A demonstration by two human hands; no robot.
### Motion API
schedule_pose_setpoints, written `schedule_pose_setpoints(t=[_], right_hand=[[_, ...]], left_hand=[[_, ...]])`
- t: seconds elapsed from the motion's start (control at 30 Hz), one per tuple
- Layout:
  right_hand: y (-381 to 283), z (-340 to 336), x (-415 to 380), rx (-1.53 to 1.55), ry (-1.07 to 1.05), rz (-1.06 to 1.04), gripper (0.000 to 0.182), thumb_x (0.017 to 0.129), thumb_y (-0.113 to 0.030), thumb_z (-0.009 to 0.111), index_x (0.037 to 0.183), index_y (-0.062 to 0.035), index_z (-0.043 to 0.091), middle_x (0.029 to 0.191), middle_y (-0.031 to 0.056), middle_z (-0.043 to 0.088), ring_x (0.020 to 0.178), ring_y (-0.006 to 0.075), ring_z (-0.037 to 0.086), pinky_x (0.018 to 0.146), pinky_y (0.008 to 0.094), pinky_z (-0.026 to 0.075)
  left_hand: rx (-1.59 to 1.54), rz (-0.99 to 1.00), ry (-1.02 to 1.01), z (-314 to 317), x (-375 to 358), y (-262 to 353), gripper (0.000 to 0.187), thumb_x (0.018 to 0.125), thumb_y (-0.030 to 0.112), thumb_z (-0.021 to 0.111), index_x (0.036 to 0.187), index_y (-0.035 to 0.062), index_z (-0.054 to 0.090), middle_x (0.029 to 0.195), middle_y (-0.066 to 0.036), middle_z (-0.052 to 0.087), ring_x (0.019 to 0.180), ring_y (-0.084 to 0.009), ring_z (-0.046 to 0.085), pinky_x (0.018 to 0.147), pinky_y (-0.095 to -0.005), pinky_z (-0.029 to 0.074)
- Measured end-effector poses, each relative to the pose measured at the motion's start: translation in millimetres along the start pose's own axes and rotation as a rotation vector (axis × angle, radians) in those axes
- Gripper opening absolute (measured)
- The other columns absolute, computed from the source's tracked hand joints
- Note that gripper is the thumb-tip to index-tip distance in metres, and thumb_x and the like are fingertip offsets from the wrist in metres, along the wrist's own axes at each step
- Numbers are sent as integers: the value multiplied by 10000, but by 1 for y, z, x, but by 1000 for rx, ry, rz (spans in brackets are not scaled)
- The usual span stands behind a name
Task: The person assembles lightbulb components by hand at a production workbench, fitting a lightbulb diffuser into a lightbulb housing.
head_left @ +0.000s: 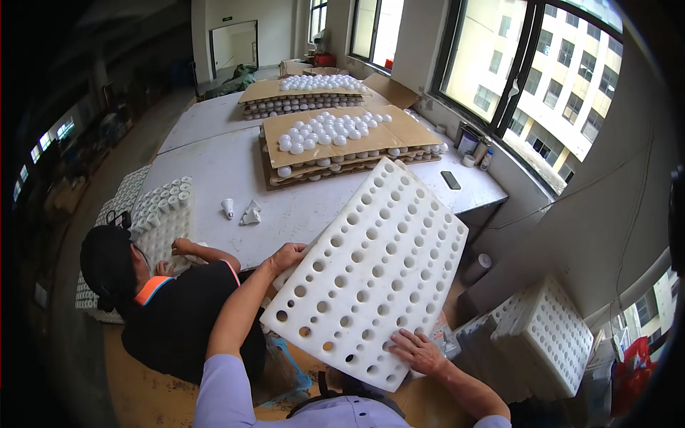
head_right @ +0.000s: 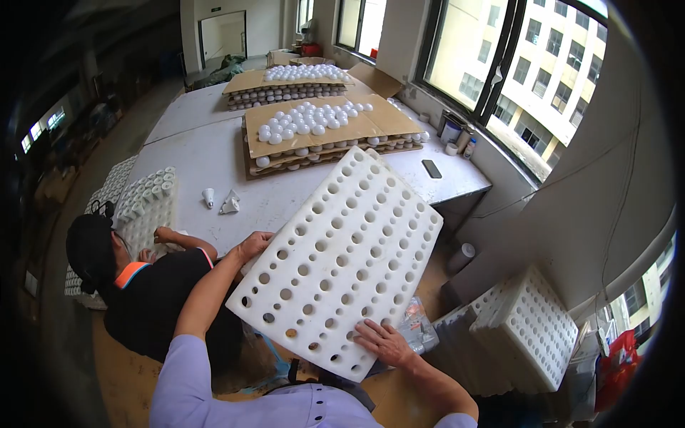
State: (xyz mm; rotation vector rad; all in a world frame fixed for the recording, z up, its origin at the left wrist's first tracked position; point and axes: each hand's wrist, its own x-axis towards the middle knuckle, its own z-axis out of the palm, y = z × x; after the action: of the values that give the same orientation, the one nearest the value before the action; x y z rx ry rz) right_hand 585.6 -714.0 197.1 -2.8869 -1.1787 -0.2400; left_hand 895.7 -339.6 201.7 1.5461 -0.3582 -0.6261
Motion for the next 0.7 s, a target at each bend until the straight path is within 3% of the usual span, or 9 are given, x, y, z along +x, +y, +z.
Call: schedule_pose_setpoints(t=[0.13, 0.2, 0.33, 0.4, 0.5, 0.53, 0.57, 0.6, 0.7], right_hand=[[72, 34, 44, 41, 35, 102, 515, 778, -136, 566, 1286, -166, 486, 1466, 40, 350, 1335, 248, 347, 957, 384, 380], [116, 49, 69, 153, 109, 136, 543, 745, -119, 597, 1277, -159, 495, 1457, 60, 360, 1337, 252, 345, 969, 394, 372], [196, 83, 119, 129, 123, 137, 562, 750, -98, 591, 1297, -151, 477, 1459, 72, 349, 1348, 253, 325, 970, 388, 373], [229, 100, 142, 156, 95, 163, 559, 759, -100, 583, 1305, -149, 469, 1462, 75, 342, 1350, 251, 320, 964, 384, 377], [272, 114, 188, 216, 53, 173, 558, 771, -102, 574, 1315, -145, 458, 1461, 83, 337, 1353, 250, 313, 954, 379, 384], [281, 117, 205, 261, 60, 167, 559, 772, -101, 573, 1317, -142, 454, 1458, 88, 338, 1353, 249, 310, 951, 378, 386], [291, 113, 224, 202, -72, 144, 551, 785, -120, 575, 1320, -134, 447, 1442, 100, 354, 1350, 250, 310, 954, 385, 385], [300, 123, 240, 222, -78, 128, 550, 787, -122, 575, 1322, -132, 446, 1441, 103, 354, 1350, 250, 308, 961, 390, 381], [304, 161, 276, 285, -98, 99, 558, 785, -123, 576, 1327, -129, 445, 1446, 106, 344, 1352, 265, 299, 990, 405, 363]], left_hand=[[-15, -39, -47, -36, 91, -6, 327, 814, 107, 666, 1106, -34, 632, 969, -70, 677, 832, -111, 628, 780, -262, 513], [-64, -152, -88, -50, 134, 6, 324, 815, 94, 661, 1113, -30, 632, 979, -71, 679, 846, -109, 629, 782, -265, 516], [81, -135, -105, -92, 246, 19, 341, 841, 105, 645, 1166, 8, 621, 1019, -58, 677, 883, -111, 635, 788, -260, 519], [152, -212, -124, -110, 293, 20, 413, 818, 191, 684, 1182, 9, 612, 1050, -76, 674, 915, -136, 635, 827, -277, 505], [573, -172, 329, -141, 350, 32, 633, 693, 375, 750, 1174, -10, 608, 1069, -147, 670, 965, -215, 640, 901, -299, 467], [711, -131, 523, -151, 356, 37, 595, 688, 369, 746, 1124, -18, 629, 1048, -167, 673, 966, -232, 647, 889, -307, 478], [800, -120, 666, -153, 351, 55, 497, 722, 320, 725, 1065, -30, 640, 1012, -179, 679, 951, -236, 655, 857, -318, 496], [631, 32, 828, -177, 354, 23, 412, 766, 272, 698, 1034, -36, 637, 971, -181, 685, 929, -227, 663, 822, -321, 510], [369, -123, 980, -173, 310, -22, 448, 808, 276, 678, 1109, -46, 599, 1071, -193, 656, 1008, -220, 634, 866, -308, 490]])
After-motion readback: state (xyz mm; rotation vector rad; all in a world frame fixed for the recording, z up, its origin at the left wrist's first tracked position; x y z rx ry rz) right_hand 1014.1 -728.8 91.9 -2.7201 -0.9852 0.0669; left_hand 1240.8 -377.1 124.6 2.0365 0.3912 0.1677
